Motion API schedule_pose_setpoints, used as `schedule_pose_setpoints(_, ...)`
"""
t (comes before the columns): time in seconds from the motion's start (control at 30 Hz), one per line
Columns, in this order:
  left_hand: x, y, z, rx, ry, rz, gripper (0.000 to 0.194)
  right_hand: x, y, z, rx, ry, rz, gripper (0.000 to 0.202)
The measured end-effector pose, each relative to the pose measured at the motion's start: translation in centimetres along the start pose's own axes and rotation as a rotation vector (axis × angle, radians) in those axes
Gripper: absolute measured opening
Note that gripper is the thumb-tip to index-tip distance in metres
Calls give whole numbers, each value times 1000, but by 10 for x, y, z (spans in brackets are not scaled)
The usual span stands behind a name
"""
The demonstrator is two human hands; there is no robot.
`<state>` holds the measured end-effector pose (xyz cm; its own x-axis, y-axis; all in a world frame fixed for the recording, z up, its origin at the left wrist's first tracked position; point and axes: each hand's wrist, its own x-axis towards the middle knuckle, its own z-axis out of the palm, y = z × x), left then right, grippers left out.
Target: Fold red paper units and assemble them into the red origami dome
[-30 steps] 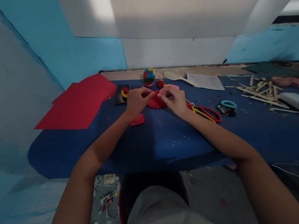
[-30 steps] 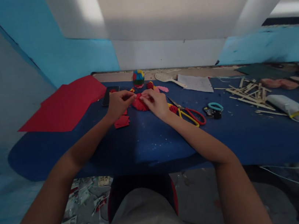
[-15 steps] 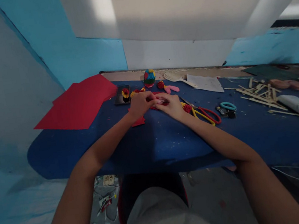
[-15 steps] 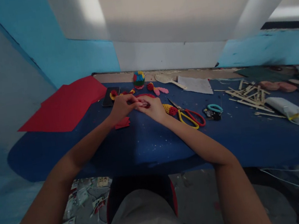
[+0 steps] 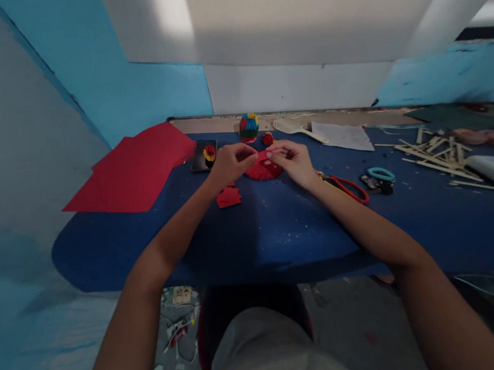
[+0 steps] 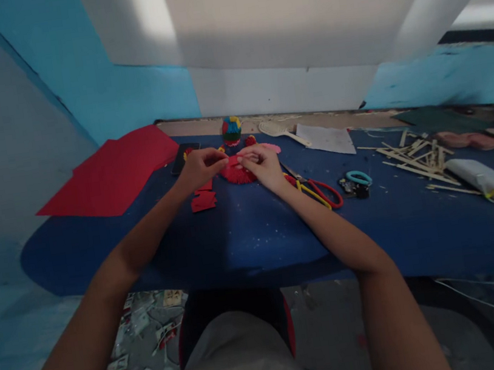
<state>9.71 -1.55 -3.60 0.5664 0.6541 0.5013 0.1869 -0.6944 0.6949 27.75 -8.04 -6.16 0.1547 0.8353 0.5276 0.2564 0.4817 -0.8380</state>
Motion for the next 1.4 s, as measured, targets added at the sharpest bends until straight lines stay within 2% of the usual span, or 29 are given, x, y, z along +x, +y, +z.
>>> schedule_pose_setpoints(0.17, 1, -3, 0, 96, -89, -23, 21, -3, 1, 4, -132, -4, -93, 17)
schedule_pose_setpoints(0.33, 2, -9, -1, 47, -158, -61, 20, -5, 1, 2, -314, -28, -187, 9)
schedule_pose_setpoints(0.5, 3, -7, 0, -222, -145, -212, 18, -5, -2, -1, -487, -58, -430, 12)
schedule_pose_setpoints(0.63, 3, 0, 0, -388, -152, -343, 20, -5, 0, -3, -532, -63, -535, 16)
schedule_pose_setpoints(0.9, 2, 12, -3, -484, -110, -528, 17, -3, 7, -6, -576, -98, -633, 19)
schedule_pose_setpoints(1.07, 0, 15, -3, -505, -129, -520, 10, -3, 7, -7, -606, -117, -706, 18)
schedule_pose_setpoints(1.17, -1, 12, -1, -490, -107, -497, 9, -4, 5, -7, -592, -137, -680, 19)
schedule_pose_setpoints(1.27, 0, 6, 1, -431, -80, -418, 8, -5, 1, -3, -527, -128, -599, 15)
schedule_pose_setpoints(1.4, 1, -5, 3, -301, -52, -256, 12, -4, -1, 4, -285, -48, -327, 13)
